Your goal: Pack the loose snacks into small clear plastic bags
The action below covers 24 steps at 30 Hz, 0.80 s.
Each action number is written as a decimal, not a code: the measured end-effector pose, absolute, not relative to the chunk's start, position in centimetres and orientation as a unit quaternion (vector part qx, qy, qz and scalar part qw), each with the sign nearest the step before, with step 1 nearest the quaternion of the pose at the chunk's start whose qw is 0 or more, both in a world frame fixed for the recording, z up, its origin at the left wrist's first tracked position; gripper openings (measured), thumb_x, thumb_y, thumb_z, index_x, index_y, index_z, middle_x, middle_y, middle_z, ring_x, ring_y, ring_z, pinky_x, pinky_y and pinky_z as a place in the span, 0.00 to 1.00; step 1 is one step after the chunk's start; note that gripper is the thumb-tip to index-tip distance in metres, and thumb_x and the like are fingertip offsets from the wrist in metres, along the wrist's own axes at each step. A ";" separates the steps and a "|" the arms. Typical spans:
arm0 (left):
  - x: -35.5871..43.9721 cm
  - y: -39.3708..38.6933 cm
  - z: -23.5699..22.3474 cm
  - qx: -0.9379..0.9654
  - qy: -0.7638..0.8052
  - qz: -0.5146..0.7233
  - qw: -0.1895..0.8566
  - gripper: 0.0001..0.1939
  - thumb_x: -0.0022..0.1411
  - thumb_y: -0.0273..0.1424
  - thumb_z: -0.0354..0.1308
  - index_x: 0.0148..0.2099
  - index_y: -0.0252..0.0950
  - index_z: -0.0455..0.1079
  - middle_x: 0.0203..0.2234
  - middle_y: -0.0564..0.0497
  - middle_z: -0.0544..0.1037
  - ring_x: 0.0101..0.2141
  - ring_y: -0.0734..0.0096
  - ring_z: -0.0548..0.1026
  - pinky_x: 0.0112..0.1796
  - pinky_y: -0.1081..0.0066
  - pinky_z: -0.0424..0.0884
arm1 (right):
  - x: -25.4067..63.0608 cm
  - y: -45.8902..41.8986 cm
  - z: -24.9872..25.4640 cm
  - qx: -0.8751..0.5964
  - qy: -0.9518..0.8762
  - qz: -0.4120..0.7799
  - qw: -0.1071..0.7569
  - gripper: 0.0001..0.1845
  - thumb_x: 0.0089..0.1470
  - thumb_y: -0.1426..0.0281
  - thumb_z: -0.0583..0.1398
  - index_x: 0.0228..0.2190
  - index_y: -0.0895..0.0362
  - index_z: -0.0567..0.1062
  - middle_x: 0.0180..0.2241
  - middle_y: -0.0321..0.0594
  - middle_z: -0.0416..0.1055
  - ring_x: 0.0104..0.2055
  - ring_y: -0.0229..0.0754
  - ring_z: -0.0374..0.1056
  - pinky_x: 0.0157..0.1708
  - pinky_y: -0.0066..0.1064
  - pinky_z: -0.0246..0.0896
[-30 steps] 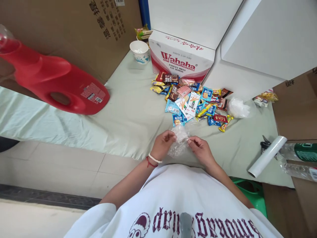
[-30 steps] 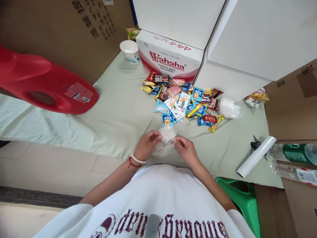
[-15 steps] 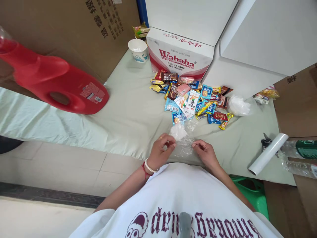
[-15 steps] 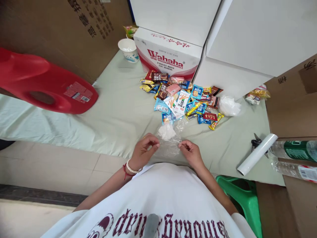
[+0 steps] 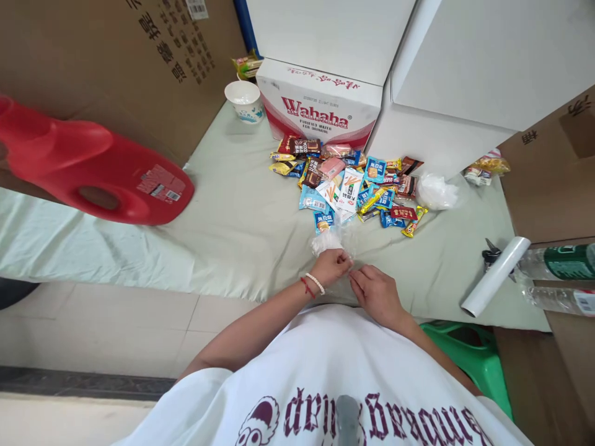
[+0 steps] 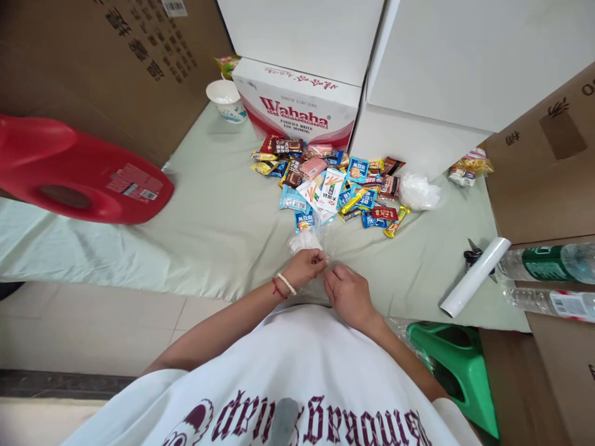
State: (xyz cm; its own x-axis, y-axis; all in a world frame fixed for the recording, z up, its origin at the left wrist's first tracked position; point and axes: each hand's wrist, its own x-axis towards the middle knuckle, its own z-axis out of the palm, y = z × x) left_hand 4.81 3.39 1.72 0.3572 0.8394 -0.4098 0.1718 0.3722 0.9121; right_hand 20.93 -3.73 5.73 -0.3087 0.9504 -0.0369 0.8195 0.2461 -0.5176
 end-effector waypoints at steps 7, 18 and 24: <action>3.7 2.5 1.7 0.444 0.487 0.291 0.694 0.18 0.57 0.47 0.59 0.31 0.36 0.68 0.23 0.55 0.74 0.20 0.78 0.61 0.24 0.73 0.58 | 22.0 -1.7 3.9 -0.648 -0.522 0.450 0.325 0.21 0.62 0.48 0.58 0.38 0.52 0.78 0.32 0.41 0.74 0.33 0.44 0.65 0.32 0.33 0.60; -3.6 -0.4 3.9 0.277 0.521 0.443 0.675 0.13 0.51 0.40 0.65 0.30 0.36 0.69 0.25 0.53 0.74 0.24 0.76 0.67 0.26 0.74 0.60 | 22.2 0.9 2.6 -0.606 -0.340 0.582 0.422 0.21 0.49 0.50 0.68 0.28 0.54 0.73 0.28 0.35 0.71 0.27 0.36 0.58 0.26 0.29 0.54; -9.2 -2.5 1.9 0.229 0.619 0.398 0.637 0.14 0.47 0.39 0.68 0.28 0.36 0.68 0.17 0.56 0.71 0.20 0.79 0.63 0.22 0.77 0.55 | 25.4 -1.0 2.4 -0.628 -0.344 0.605 0.349 0.22 0.46 0.49 0.69 0.27 0.55 0.73 0.26 0.35 0.68 0.25 0.36 0.56 0.24 0.28 0.52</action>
